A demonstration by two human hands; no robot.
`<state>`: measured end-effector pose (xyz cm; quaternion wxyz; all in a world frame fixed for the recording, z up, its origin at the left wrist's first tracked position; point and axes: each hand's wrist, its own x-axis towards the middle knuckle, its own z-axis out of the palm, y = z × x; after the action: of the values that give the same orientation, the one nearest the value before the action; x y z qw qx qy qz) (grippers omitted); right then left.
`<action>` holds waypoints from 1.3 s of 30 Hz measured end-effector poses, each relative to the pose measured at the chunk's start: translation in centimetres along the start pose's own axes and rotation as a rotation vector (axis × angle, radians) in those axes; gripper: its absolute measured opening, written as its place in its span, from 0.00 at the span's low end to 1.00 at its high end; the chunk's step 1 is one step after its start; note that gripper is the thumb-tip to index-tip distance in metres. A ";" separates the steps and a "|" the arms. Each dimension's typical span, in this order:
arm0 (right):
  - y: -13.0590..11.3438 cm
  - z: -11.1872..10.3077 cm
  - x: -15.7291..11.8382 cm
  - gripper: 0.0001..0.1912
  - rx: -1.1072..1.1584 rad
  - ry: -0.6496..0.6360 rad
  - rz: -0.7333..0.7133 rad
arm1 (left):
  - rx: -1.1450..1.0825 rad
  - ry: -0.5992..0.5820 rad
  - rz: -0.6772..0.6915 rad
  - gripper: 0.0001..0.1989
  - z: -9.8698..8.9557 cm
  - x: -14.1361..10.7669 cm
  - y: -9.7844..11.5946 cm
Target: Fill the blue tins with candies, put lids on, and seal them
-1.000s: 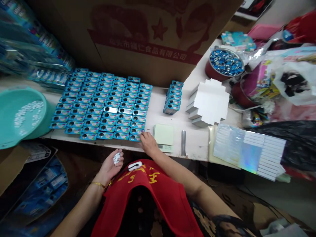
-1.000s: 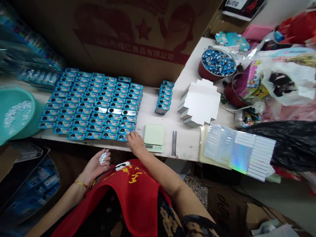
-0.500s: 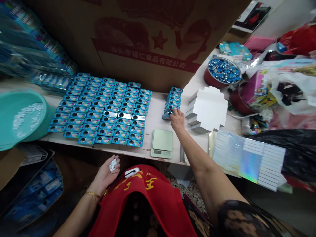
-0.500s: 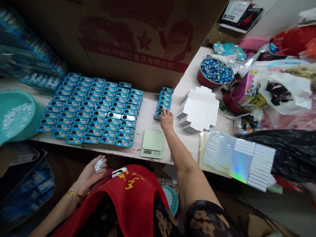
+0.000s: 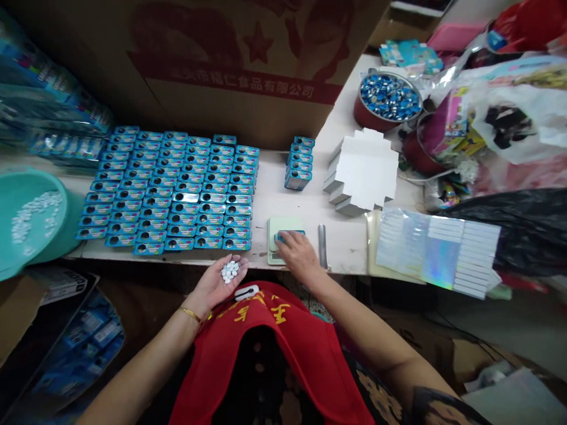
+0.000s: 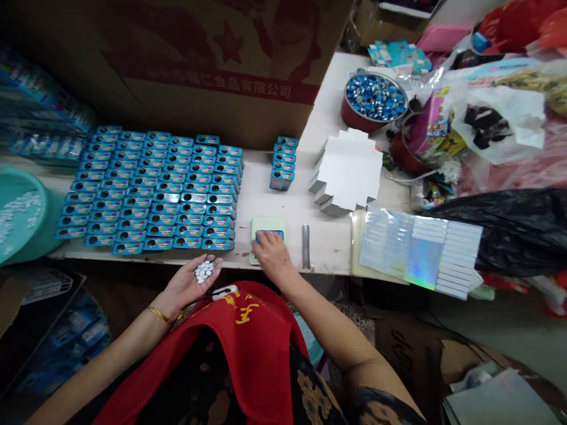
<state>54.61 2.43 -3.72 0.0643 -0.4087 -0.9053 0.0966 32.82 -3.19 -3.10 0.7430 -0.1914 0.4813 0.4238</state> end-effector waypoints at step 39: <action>-4.5 0.6 -0.8 0.12 0.330 -0.043 -0.172 | 0.167 0.024 -0.108 0.09 0.0 0.4 -3.2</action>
<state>51.77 -1.14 -3.29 0.1189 -0.3114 -0.9100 0.2467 35.49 -4.78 -3.84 0.7723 -0.1596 0.5127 0.3395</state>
